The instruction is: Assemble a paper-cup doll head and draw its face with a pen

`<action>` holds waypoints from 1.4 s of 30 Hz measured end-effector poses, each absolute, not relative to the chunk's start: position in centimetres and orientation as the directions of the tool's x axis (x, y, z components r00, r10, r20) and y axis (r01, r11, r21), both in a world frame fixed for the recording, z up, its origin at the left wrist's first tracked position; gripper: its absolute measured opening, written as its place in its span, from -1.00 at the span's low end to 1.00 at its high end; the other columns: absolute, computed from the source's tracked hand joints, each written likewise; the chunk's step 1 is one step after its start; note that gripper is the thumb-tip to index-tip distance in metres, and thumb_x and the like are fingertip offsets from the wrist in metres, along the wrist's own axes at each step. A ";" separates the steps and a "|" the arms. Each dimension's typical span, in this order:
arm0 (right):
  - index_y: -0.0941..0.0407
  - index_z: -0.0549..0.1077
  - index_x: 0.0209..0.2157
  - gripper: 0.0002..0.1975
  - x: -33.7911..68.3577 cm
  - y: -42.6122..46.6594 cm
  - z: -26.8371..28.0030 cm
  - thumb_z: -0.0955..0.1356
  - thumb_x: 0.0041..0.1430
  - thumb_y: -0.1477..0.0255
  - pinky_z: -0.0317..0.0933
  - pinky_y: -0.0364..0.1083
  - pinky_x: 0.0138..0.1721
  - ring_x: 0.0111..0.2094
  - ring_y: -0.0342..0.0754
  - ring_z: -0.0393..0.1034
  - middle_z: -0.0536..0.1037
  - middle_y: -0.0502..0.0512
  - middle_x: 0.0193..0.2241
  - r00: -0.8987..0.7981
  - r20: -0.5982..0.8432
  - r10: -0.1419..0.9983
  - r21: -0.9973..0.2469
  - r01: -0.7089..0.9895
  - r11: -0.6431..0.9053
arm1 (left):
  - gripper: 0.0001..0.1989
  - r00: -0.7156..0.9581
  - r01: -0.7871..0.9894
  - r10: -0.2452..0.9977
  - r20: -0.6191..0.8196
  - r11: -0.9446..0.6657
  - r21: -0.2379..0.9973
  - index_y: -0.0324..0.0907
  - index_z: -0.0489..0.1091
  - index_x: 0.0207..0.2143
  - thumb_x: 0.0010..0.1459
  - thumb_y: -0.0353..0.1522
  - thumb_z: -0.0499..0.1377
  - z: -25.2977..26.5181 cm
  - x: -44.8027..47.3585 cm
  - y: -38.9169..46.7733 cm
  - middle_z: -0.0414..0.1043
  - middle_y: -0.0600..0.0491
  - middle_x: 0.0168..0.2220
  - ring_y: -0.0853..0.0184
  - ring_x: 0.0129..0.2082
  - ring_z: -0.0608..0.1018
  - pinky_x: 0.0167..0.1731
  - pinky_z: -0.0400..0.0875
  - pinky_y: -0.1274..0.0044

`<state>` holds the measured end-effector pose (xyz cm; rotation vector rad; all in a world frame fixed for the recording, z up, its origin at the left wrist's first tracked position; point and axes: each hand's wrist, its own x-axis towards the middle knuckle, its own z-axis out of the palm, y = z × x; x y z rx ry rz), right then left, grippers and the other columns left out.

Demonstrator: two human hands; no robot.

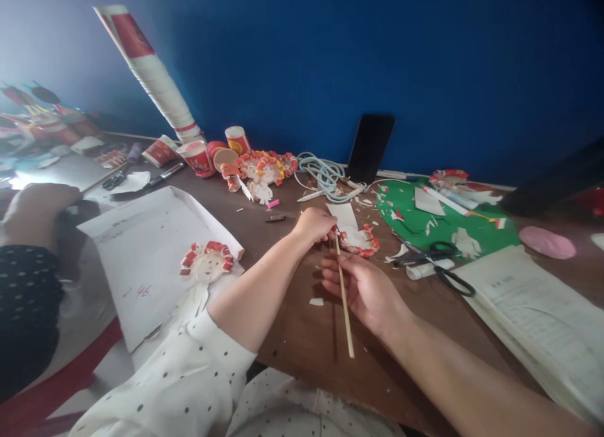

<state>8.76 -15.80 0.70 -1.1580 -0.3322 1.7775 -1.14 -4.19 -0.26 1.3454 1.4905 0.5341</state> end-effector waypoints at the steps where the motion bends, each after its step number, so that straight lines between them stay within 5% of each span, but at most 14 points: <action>1: 0.19 0.40 -0.24 -0.84 8.7 -15.8 0.9 0.25 0.16 0.61 0.44 -0.14 -0.45 -0.48 -0.12 0.52 0.61 0.14 -0.43 -0.091 -0.580 0.810 -0.646 -0.554 -0.525 | -0.81 0.133 0.461 0.917 -0.376 0.279 0.843 -0.22 0.34 -0.57 0.08 -0.36 0.11 -0.2 -1.1 -4.2 0.30 0.12 -0.72 0.49 -0.77 0.21 -0.71 0.06 0.63; 8: 0.20 0.35 -0.20 -0.84 9.6 -17.8 1.9 0.21 0.20 0.58 0.44 -0.13 -0.42 -0.45 -0.08 0.54 0.61 0.19 -0.37 -0.109 -0.630 0.769 -0.665 -0.435 -0.607 | -0.88 0.073 0.424 0.931 -0.357 0.295 0.856 -0.20 0.36 -0.59 -0.03 -0.38 0.15 -0.8 -1.1 -3.8 0.32 0.11 -0.72 0.48 -0.77 0.22 -0.70 0.07 0.61; 14: 0.17 0.32 -0.08 -0.75 13.3 -20.5 1.7 0.27 0.19 0.42 0.28 -0.22 -0.59 -0.58 -0.16 0.45 0.59 0.12 -0.43 -0.234 -0.673 0.702 -0.721 -0.007 -0.693 | -0.88 0.025 0.384 0.948 -0.317 0.284 0.879 -0.18 0.38 -0.61 -0.09 -0.35 0.20 -1.4 -1.1 -3.7 0.28 0.11 -0.73 0.45 -0.75 0.22 -0.67 0.04 0.58; 20: 0.08 0.38 -0.06 -0.72 18.5 -18.8 1.1 0.21 0.21 0.38 0.32 -0.12 -0.48 -0.47 -0.09 0.49 0.59 0.08 -0.32 -0.115 -0.439 0.891 -0.745 0.602 -0.289 | -0.90 0.013 0.259 0.974 -0.225 0.215 0.942 -0.18 0.41 -0.61 -0.14 -0.36 0.26 -1.0 -1.1 -4.1 0.32 0.11 -0.68 0.46 -0.67 0.27 -0.62 0.10 0.61; 22: -0.01 0.46 -0.13 -0.74 20.1 -18.1 1.3 0.23 0.20 0.36 0.34 -0.06 -0.30 -0.33 -0.03 0.51 0.60 0.04 -0.27 -0.129 -0.250 0.959 -0.558 0.829 -0.034 | -0.91 0.012 0.213 0.975 -0.220 0.213 0.954 -0.19 0.41 -0.60 -0.14 -0.38 0.26 -0.7 -1.1 -4.2 0.34 0.11 -0.65 0.46 -0.65 0.31 -0.62 0.13 0.62; 25: -0.06 0.48 -0.09 -0.71 21.0 -17.8 2.0 0.23 0.20 0.34 0.32 0.02 -0.18 -0.14 0.08 0.48 0.57 0.05 -0.11 -0.126 0.026 0.992 -0.292 0.948 0.128 | -0.92 0.001 0.135 0.964 -0.267 0.265 0.955 -0.18 0.39 -0.57 -0.12 -0.38 0.24 -0.4 -1.0 -4.3 0.37 0.10 -0.65 0.42 -0.63 0.39 -0.64 0.15 0.63; 27: -0.05 0.47 -0.05 -0.69 20.2 -17.9 2.4 0.23 0.21 0.32 0.30 0.03 -0.11 -0.07 0.10 0.44 0.53 0.07 -0.05 -0.102 0.186 0.977 -0.301 0.941 0.155 | -0.92 -0.020 0.102 0.963 -0.269 0.270 0.958 -0.19 0.38 -0.56 -0.10 -0.38 0.23 -0.2 -0.9 -4.3 0.39 0.08 -0.64 0.40 -0.62 0.43 -0.66 0.17 0.63; 29: -0.03 0.49 -0.08 -0.70 18.5 -17.9 2.5 0.24 0.22 0.28 0.29 0.01 -0.05 -0.07 0.06 0.45 0.54 0.07 -0.07 -0.099 0.216 0.971 -0.456 0.870 0.190 | -0.92 -0.061 0.076 0.972 -0.227 0.232 0.970 -0.20 0.38 -0.55 -0.09 -0.38 0.22 0.0 -0.9 -4.4 0.42 0.06 -0.60 0.39 -0.60 0.46 -0.66 0.22 0.64; 32: 0.05 0.47 -0.08 -0.65 15.4 -17.1 2.3 0.27 0.20 0.17 0.38 -0.02 -0.17 -0.21 0.03 0.51 0.59 0.12 -0.21 -0.151 -0.094 0.984 -0.807 0.591 0.014 | -0.90 -0.123 -0.016 0.978 -0.166 0.166 0.986 -0.20 0.36 -0.54 -0.07 -0.36 0.22 0.0 -0.8 -4.4 0.43 0.07 -0.57 0.40 -0.56 0.48 -0.64 0.28 0.66; 34: 0.09 0.34 0.07 -0.48 13.8 -15.7 2.0 0.33 0.13 0.13 0.43 0.00 -0.29 -0.22 0.06 0.51 0.59 0.17 -0.22 -0.142 -0.278 0.950 -0.924 0.311 -0.224 | -0.89 -0.149 -0.084 0.977 -0.150 0.139 0.987 -0.21 0.35 -0.52 -0.06 -0.36 0.23 0.0 -0.7 -4.3 0.45 0.06 -0.55 0.42 -0.57 0.48 -0.63 0.31 0.66; 38: 0.08 0.38 0.00 -0.54 12.1 -11.3 1.9 0.39 0.09 0.19 0.40 0.00 -0.10 -0.07 0.04 0.46 0.53 0.14 -0.04 -0.143 -0.191 0.971 -0.947 -0.232 -0.221 | -0.84 -0.157 -0.271 0.971 -0.180 0.132 0.953 -0.24 0.34 -0.49 -0.08 -0.38 0.28 -0.3 0.1 -4.5 0.48 0.02 -0.49 0.39 -0.51 0.54 -0.55 0.41 0.62; 42: 0.11 0.39 -0.08 -0.58 11.0 -8.0 1.7 0.39 0.05 0.21 0.41 -0.01 -0.16 -0.15 0.04 0.50 0.57 0.16 -0.14 0.093 -0.197 0.976 -0.922 -0.356 -0.152 | -0.79 -0.058 -0.521 0.983 -0.175 0.120 0.845 -0.29 0.42 -0.32 -0.07 -0.42 0.29 -1.1 1.5 -5.1 0.54 -0.08 -0.33 0.32 -0.37 0.60 -0.39 0.49 0.57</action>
